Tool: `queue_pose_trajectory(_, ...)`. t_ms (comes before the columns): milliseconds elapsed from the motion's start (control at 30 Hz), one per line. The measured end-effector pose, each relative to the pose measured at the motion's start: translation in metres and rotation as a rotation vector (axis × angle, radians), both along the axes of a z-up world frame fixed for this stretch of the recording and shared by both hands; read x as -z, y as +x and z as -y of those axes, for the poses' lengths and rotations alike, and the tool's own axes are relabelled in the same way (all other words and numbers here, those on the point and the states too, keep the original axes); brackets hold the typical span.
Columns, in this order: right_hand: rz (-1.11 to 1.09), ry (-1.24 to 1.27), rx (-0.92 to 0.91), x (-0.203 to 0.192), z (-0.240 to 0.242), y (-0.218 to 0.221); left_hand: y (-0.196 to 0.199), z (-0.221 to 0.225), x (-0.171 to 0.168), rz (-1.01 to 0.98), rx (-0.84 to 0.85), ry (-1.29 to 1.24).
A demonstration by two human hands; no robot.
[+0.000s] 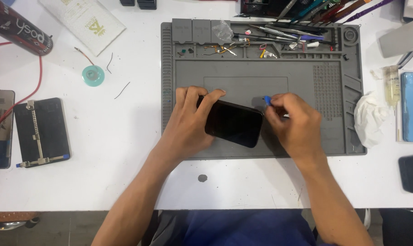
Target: Using a prying tool to carefully separate the screen from the body of a smartphone.
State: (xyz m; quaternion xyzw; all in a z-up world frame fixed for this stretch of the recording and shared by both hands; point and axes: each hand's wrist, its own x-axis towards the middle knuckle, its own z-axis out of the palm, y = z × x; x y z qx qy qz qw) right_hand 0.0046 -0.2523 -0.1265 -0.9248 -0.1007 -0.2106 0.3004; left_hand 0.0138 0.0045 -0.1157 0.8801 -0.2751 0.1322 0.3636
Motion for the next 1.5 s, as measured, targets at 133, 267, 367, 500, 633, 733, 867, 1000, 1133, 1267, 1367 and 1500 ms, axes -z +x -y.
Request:
queue_pose_trajectory(133,0.017,-0.177,-0.044,0.005,-0.004,-0.005,0.000,0.003,-0.005,-0.158,-0.019,-0.087)
queue_pose_trajectory(267,-0.403,0.328,0.038,-0.013,-0.011,0.000,0.003,0.001,-0.002,-0.295,-0.057,-0.176)
queue_pose_trajectory(367,-0.583,0.537,0.110,-0.017,-0.013,0.000,0.002,0.002,-0.003,-0.310,-0.060,-0.176)
queue_pose_trajectory(500,-0.359,0.953,0.008,-0.014,-0.011,-0.015,0.000,0.006,-0.004,-0.292,-0.071,-0.191)
queue_pose_trajectory(633,-0.311,1.075,-0.082,-0.042,-0.023,-0.026,0.000,0.008,0.000,-0.276,-0.079,-0.197)
queue_pose_trajectory(733,-0.322,1.131,-0.041,-0.032,-0.023,-0.029,0.000,0.009,0.002,-0.212,-0.100,-0.164)
queue_pose_trajectory(867,-0.301,1.033,-0.044,-0.031,-0.029,-0.028,-0.002,0.009,0.006,-0.169,-0.115,-0.105)
queue_pose_trajectory(1000,-0.279,0.989,-0.020,-0.031,-0.032,-0.028,-0.003,0.008,0.006,-0.133,-0.129,-0.039)
queue_pose_trajectory(1133,-0.236,0.946,0.030,-0.029,-0.037,-0.030,-0.004,0.009,0.010,-0.084,-0.157,0.002)
queue_pose_trajectory(1267,-0.302,1.028,0.123,-0.025,-0.038,-0.030,-0.008,0.011,-0.016,-0.179,-0.116,-0.006)
queue_pose_trajectory(1367,-0.359,1.101,0.214,-0.017,-0.037,-0.030,-0.008,0.013,-0.029,-0.358,-0.082,-0.127)
queue_pose_trajectory(1500,-0.397,1.153,0.260,-0.004,-0.034,-0.036,-0.009,0.014,-0.011,-0.520,-0.232,-0.469)
